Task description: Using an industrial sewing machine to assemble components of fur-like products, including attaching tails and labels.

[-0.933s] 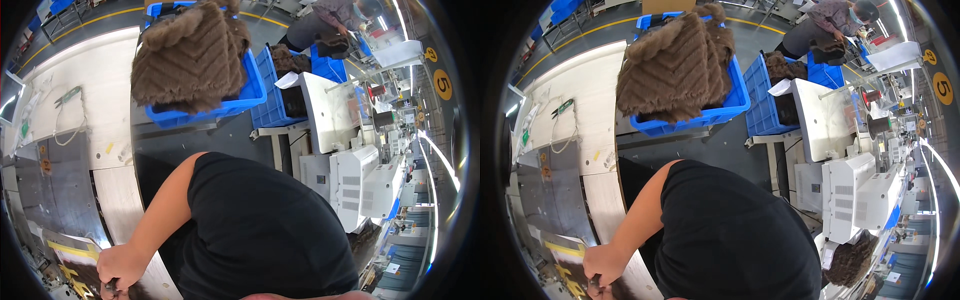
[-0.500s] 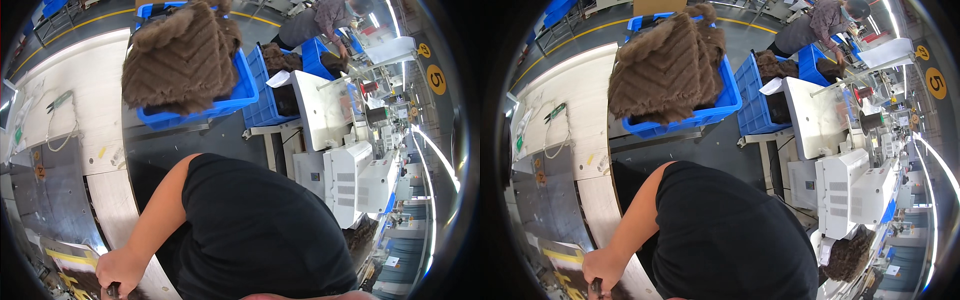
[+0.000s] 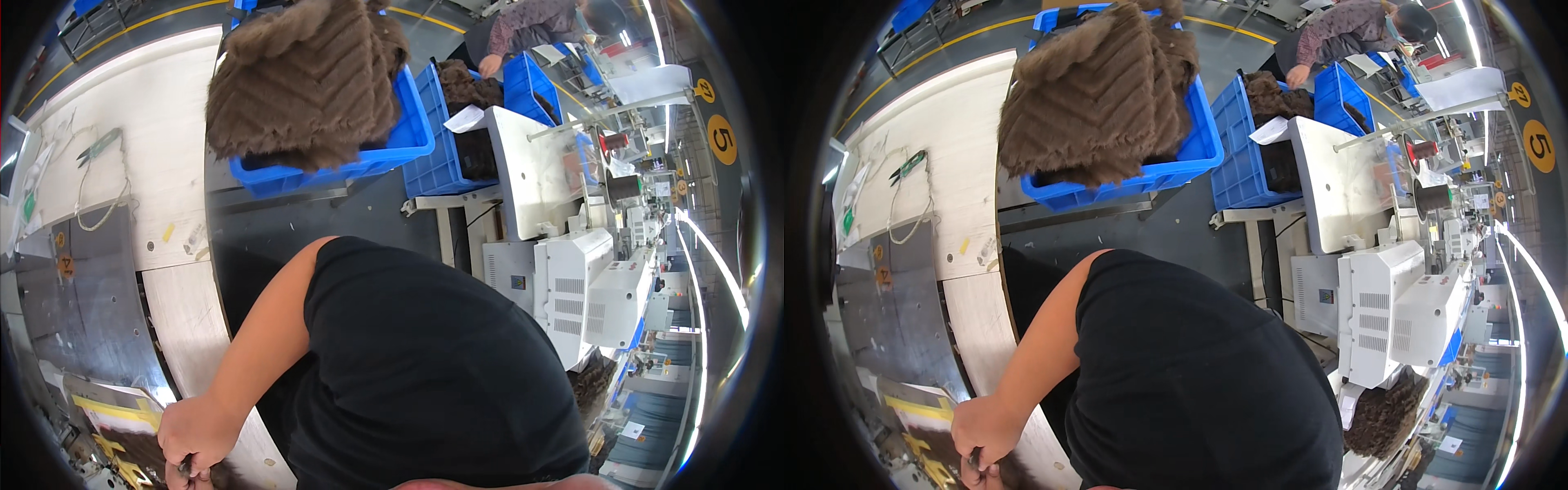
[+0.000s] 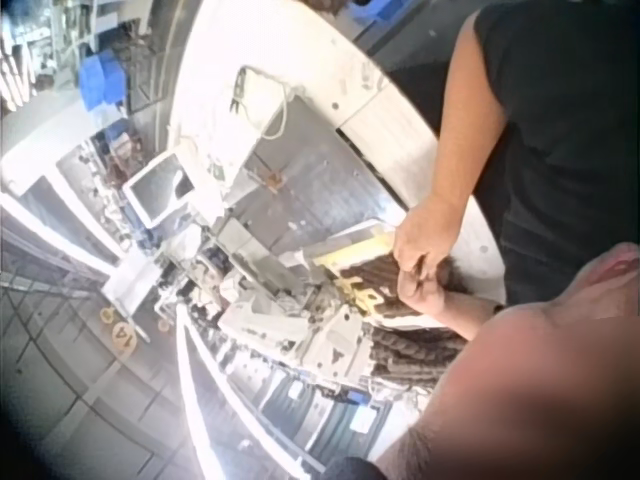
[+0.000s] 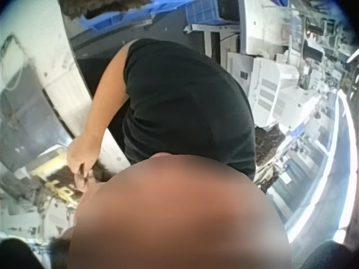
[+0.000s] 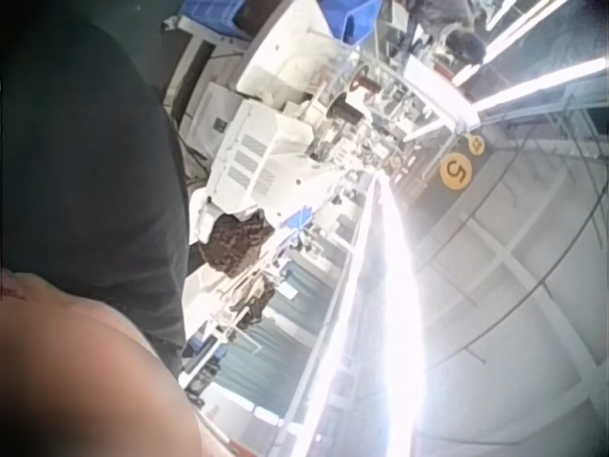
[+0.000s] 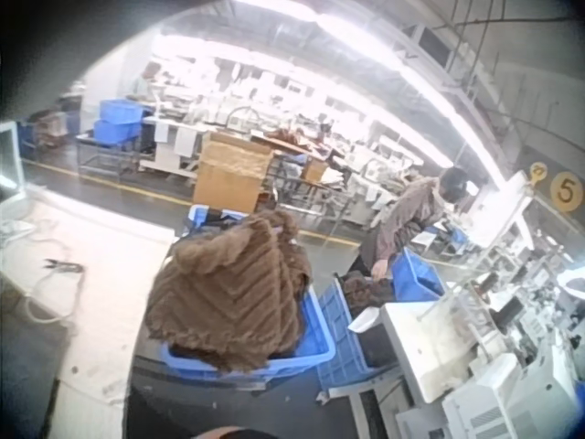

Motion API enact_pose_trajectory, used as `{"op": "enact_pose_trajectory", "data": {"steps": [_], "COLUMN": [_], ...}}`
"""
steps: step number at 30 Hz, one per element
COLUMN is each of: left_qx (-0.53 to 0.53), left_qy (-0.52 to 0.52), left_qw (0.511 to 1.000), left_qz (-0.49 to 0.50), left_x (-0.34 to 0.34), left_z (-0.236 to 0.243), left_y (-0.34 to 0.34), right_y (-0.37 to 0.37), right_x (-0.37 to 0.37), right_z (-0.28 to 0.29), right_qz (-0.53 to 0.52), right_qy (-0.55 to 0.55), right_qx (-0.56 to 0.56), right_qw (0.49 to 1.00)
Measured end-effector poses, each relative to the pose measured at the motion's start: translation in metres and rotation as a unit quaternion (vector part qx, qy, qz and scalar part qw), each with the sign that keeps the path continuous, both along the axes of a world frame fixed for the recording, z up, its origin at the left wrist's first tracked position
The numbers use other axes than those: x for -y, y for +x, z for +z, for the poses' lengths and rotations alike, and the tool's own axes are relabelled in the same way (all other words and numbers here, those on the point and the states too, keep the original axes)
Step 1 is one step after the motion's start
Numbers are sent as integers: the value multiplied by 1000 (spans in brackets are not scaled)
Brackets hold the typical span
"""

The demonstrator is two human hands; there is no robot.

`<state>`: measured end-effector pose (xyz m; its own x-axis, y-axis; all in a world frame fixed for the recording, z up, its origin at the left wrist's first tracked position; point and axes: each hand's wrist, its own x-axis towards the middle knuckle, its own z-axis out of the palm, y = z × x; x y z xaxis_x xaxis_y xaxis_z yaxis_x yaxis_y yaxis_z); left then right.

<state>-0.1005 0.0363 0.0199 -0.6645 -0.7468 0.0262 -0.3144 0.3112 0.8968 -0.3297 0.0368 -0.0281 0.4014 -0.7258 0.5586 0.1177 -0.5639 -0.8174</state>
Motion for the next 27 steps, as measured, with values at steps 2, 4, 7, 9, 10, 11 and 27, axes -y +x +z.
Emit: {"op": "enact_pose_trajectory", "data": {"steps": [2, 4, 7, 9, 10, 11, 27], "left_qx": [21, 64, 105, 105, 138, 171, 80], "left_qy": [-10, -8, -5, -4, 4, 12, 61], "left_qw": [1000, 998, 994, 994, 990, 984, 994], "left_qz": [-9, -8, -1, 8, 27, 46, 27], "left_x": [0, 0, -5, -9, -10, -11, -8], "left_z": [1, 4, 9, 13, 15, 16, 7], "left_y": [2, 2, 1, -2, -3, -5, 1], "right_y": [-2, -3, -4, -3, -3, -4, -1], "right_x": [-2, -3, -4, -4, -4, -4, -5], "right_z": [2, 3, 4, 3, 3, 2, -2], "right_qz": [-7, -2, 3, 4, 2, 3, -8], "right_qy": [11, 50, 65, 55, 45, 45, 26], "right_qx": [2, -40, -4, -6, -10, -9, 0], "right_qw": [1000, 998, 998, 998, 999, 999, 1000]}}
